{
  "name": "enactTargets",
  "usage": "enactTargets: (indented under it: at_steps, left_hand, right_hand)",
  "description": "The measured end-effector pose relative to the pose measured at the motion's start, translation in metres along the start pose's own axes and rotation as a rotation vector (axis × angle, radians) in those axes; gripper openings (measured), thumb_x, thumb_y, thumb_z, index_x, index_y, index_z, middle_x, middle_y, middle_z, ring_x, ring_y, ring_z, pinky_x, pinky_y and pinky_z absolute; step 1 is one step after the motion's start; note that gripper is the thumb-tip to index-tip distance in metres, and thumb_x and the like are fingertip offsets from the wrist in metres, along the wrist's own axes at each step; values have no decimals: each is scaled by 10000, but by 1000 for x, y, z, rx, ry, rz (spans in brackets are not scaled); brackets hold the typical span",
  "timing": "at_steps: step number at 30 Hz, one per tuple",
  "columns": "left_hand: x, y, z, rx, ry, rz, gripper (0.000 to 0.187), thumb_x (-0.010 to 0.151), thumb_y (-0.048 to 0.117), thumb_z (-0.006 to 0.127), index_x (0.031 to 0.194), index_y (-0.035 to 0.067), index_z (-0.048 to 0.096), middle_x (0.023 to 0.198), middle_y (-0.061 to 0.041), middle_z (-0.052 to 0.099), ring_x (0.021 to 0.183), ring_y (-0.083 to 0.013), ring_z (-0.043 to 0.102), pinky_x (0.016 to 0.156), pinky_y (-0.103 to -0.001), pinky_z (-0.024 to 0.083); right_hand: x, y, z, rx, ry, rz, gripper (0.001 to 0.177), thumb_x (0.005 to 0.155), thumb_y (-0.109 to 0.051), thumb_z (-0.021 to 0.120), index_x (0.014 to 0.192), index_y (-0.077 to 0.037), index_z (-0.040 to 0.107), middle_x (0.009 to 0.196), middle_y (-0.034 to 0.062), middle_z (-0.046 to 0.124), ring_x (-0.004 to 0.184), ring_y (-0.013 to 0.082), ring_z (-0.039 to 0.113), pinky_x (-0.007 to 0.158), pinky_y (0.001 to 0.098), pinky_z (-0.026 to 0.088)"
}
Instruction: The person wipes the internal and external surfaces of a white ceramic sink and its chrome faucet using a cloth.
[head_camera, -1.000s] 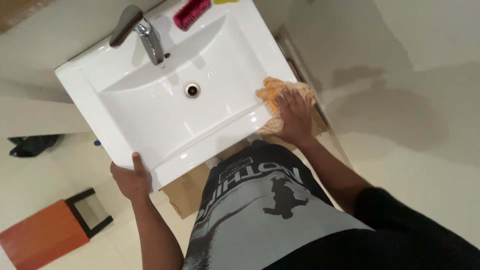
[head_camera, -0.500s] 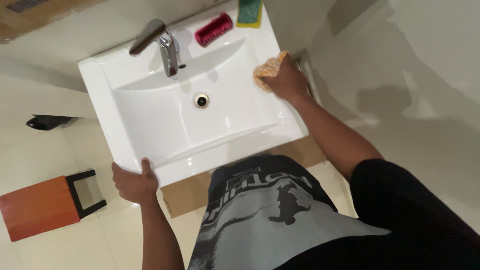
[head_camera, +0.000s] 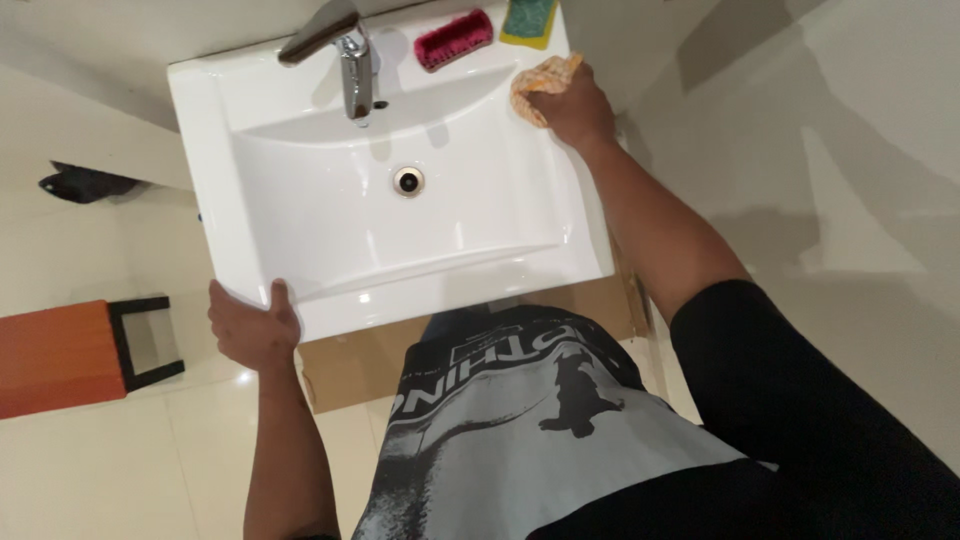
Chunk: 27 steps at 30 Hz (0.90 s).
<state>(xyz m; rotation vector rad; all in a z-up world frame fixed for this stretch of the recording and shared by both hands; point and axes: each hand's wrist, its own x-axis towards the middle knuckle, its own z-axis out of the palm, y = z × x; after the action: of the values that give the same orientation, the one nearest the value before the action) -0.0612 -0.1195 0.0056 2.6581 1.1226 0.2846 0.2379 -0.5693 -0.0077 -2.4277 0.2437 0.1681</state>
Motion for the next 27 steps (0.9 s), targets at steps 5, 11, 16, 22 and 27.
enactTargets:
  at_steps: [5, 11, 16, 22, 27]
  left_hand:
    - [1, -5, 5, 39, -8, 3, 952, 887, 476, 821, 1570, -21, 381, 1412, -282, 544, 1252, -475, 541, 1008, -593, 441]
    - [2, -17, 17, 42, 30, 67, 954, 927, 471, 841, 1582, -31, 363, 1423, -282, 541, 1263, -480, 534, 998, -590, 439]
    - [9, -8, 10, 63, -42, -3, 955, 896, 470, 846, 1550, -36, 368, 1370, -287, 538, 1221, -480, 536, 969, -592, 442]
    - [46, 4, -1, 84, -247, -156, 959, 826, 660, 833, 1316, -80, 469, 1307, -256, 542, 1216, -454, 566, 959, -571, 506]
    - [70, 11, 22, 148, -194, -123, 1062, 800, 738, 835, 1287, -126, 455, 1264, -278, 535, 1173, -459, 564, 908, -577, 503]
  right_hand:
    - [-53, 28, -3, 141, -21, -85, 876, 775, -424, 888, 1391, 11, 441, 1266, 170, 696, 1148, 300, 694, 950, 392, 546]
    - [-137, 49, -17, 182, -96, -50, 810, 816, -364, 889, 1414, -13, 470, 1312, 144, 694, 1182, 268, 714, 997, 377, 562]
    - [-200, 49, -33, 63, -133, 15, 1002, 786, -299, 869, 1545, 12, 294, 1419, 228, 539, 1272, 358, 599, 1021, 441, 515]
    - [-211, 55, -22, -291, -34, -255, 1088, 837, -421, 819, 1555, 111, 198, 1599, 383, 231, 1483, 508, 245, 1198, 548, 262]
    - [-159, 34, -8, -416, -32, -255, 1081, 848, -489, 760, 1583, 76, 204, 1653, 330, 200, 1551, 462, 183, 1217, 583, 177]
